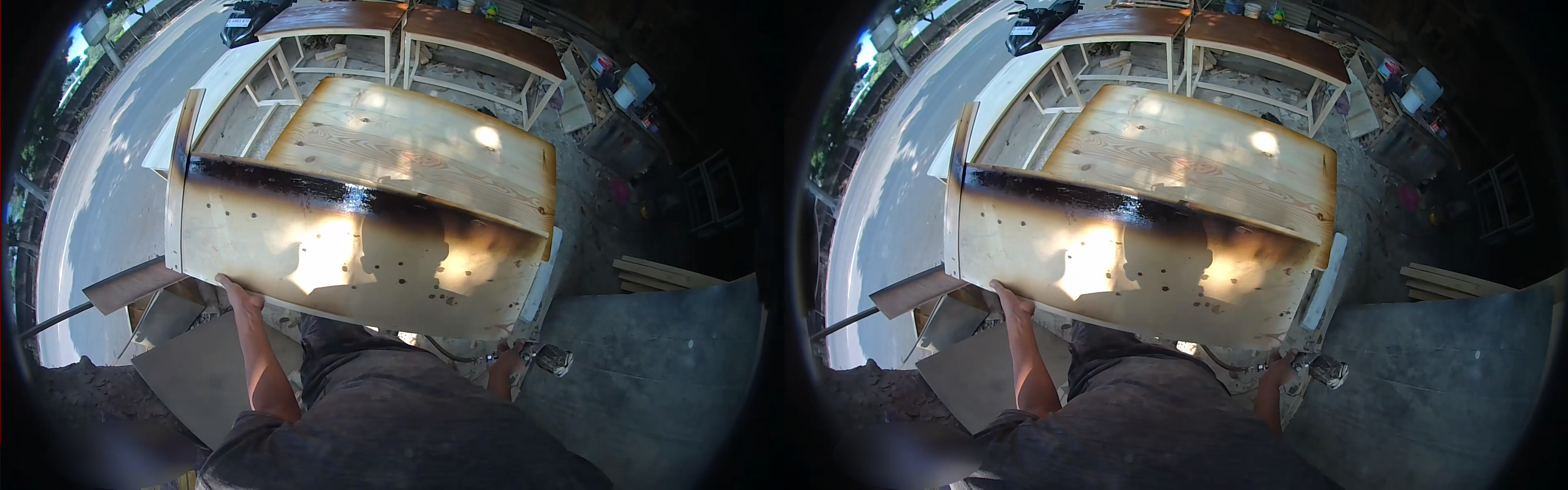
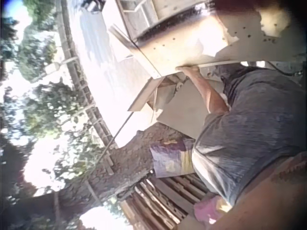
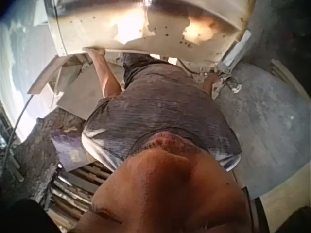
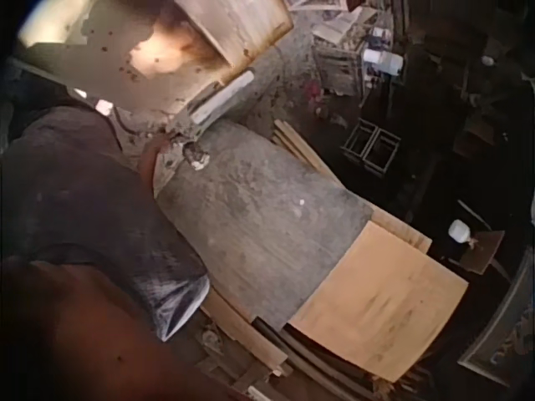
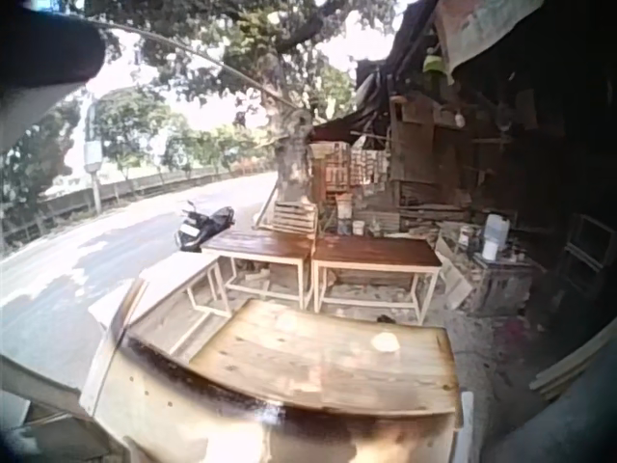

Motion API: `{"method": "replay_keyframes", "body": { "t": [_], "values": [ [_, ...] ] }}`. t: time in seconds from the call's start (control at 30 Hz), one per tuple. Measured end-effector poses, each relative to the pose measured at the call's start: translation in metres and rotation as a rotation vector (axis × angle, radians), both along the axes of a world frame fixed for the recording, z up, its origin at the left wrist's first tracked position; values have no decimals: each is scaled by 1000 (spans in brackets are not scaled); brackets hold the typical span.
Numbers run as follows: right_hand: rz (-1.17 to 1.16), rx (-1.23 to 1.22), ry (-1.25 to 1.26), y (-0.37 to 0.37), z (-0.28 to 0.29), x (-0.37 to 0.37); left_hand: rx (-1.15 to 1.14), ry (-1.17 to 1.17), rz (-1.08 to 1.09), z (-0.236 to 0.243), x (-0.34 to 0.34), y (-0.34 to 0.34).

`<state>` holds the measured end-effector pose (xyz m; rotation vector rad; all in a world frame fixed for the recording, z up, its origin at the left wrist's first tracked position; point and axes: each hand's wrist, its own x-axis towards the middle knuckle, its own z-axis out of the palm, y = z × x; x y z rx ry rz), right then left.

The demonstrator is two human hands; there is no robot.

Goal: Spray painting or staining wooden furniture components in an outdoor woodworking shop.

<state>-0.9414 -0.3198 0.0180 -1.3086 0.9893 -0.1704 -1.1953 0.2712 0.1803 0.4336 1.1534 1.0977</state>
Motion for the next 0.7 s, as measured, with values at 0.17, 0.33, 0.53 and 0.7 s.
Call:
{"method": "replay_keyframes", "body": {
  "t": [0.17,0.33,0.53,0.7],
  "values": [
    [36,-193,45,2,45,-9,-272,76,118,-89,-51,-9],
    [30,-396,35,-17,39,-28,-268,86,90,-136,-44,9],
    [-113,-357,2,56,92,-56,-371,47,53,-160,-17,51],
    [-8,-350,-48,117,125,-72,-287,58,32,-210,-13,77]
  ]
}}
